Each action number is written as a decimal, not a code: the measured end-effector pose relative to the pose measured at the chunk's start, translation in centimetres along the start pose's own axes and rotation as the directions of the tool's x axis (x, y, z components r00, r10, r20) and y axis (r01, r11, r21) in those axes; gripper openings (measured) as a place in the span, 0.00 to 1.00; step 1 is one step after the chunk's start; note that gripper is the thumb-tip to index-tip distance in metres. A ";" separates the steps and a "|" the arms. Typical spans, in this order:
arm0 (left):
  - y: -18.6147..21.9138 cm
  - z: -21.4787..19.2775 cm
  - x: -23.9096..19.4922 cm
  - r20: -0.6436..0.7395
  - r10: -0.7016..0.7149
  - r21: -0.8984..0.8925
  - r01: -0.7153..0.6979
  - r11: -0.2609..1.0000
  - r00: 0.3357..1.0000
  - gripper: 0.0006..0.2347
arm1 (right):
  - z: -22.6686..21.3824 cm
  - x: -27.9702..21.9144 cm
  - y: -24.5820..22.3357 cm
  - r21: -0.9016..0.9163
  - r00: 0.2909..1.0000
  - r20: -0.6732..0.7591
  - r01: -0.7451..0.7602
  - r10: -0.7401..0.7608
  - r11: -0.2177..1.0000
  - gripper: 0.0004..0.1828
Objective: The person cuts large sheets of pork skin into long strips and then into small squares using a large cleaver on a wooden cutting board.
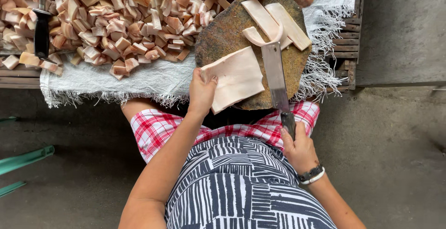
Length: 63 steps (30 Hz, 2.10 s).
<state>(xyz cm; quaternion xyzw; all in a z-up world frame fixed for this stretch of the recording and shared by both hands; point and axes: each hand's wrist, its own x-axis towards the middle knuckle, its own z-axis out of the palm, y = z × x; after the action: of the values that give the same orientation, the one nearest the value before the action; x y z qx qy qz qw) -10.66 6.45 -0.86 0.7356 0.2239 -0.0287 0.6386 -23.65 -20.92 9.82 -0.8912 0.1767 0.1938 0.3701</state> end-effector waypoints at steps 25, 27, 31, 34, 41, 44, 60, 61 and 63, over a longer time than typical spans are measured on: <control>2.2 -0.9 3.0 0.154 0.124 0.416 -0.178 0.892 0.980 0.18 | -4.5 3.5 -8.5 0.053 0.709 -0.375 0.660 -0.598 0.749 0.16; 2.3 -0.8 3.1 0.151 0.134 0.406 -0.186 0.895 0.979 0.16 | -3.9 4.0 -7.8 0.175 0.536 -0.532 0.827 -0.656 0.534 0.16; 2.0 -1.1 2.9 0.161 0.155 0.416 -0.209 0.885 0.975 0.17 | 0.5 5.9 -4.7 -0.130 0.890 -0.054 0.443 -0.452 0.887 0.16; 2.1 -1.2 2.5 0.166 0.175 0.467 -0.234 0.853 0.970 0.19 | 1.3 7.3 -2.3 -0.365 0.979 0.145 0.188 -0.143 0.912 0.21; 6.7 2.0 4.2 0.257 0.235 0.721 -0.348 0.600 0.938 0.31 | 1.1 7.3 -2.3 -0.344 0.984 0.172 0.106 -0.049 0.933 0.20; 7.6 3.4 6.0 0.382 0.050 0.771 -0.348 0.533 0.923 0.28 | 0.7 6.8 -2.5 -0.280 0.975 0.215 0.010 0.053 0.960 0.21; 5.6 3.1 4.1 0.421 0.235 0.719 -0.480 0.502 0.876 0.09 | -0.3 6.3 -1.6 -0.298 0.976 0.191 0.157 -0.102 0.942 0.18; 5.6 3.2 4.4 0.431 0.189 0.714 -0.461 0.526 0.882 0.11 | -0.6 4.9 -0.7 -0.308 0.978 0.189 0.146 -0.090 0.940 0.18; 5.9 3.1 4.9 0.445 0.102 0.706 -0.419 0.571 0.890 0.14 | -1.3 2.6 0.7 -0.355 0.975 0.224 0.076 0.006 0.932 0.19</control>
<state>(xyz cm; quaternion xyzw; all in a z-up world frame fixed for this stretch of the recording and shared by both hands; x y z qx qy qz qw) -3.36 4.45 2.46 0.9465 -0.0440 -0.1601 0.2766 -21.45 -22.74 9.01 -0.9199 0.0797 0.3141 0.2207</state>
